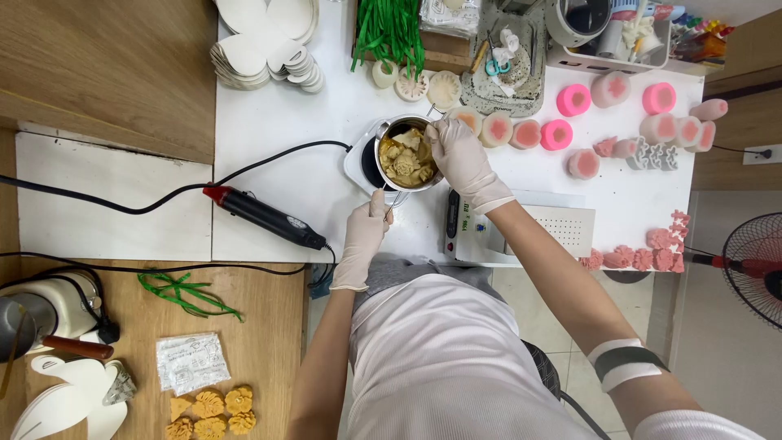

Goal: The recorder prepares and packages scented wax melts, starting by stirring melting wax in a pot and then wrapping and labeling individual wax pieces.

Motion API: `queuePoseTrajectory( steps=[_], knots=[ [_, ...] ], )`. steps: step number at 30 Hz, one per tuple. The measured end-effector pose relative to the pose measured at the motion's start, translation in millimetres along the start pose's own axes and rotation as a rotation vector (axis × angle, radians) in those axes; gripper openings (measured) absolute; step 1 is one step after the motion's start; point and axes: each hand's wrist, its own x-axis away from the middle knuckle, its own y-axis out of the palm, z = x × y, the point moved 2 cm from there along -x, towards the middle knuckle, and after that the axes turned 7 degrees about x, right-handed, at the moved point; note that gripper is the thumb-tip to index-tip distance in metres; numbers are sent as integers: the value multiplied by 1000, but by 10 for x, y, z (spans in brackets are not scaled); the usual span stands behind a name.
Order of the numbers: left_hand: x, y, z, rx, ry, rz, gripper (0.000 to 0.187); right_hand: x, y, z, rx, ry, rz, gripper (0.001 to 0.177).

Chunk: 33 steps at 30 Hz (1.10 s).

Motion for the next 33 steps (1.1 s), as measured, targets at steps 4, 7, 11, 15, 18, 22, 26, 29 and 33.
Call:
queuePoseTrajectory(
  steps=[4,7,11,15,18,22,26,29,33],
  knots=[
    [-15,10,-62,21,10,-1,69,55,-68,21,-91,-62,27,7],
    [-14,17,-61,-1,71,-1,70,81,-135,-2,-119,-82,29,5],
    [-2,14,-58,24,26,-7,69,114,-149,4,-93,-92,18,6],
    [20,12,-7,12,1,-8,69,144,-198,-36,-72,-94,27,6],
    [6,20,-33,10,10,-8,69,160,-206,-67,-45,-95,40,7],
    [10,16,-6,10,-3,-10,68,157,-233,-112,-28,-94,51,7],
    [12,11,35,13,-36,-18,68,74,-268,-156,29,-76,29,9],
    [-9,-9,-4,21,-43,-31,68,-73,-305,-227,36,-31,-19,15],
    [-48,-20,16,43,-52,-34,66,-275,-281,-216,-37,-41,-27,23]
  ],
)
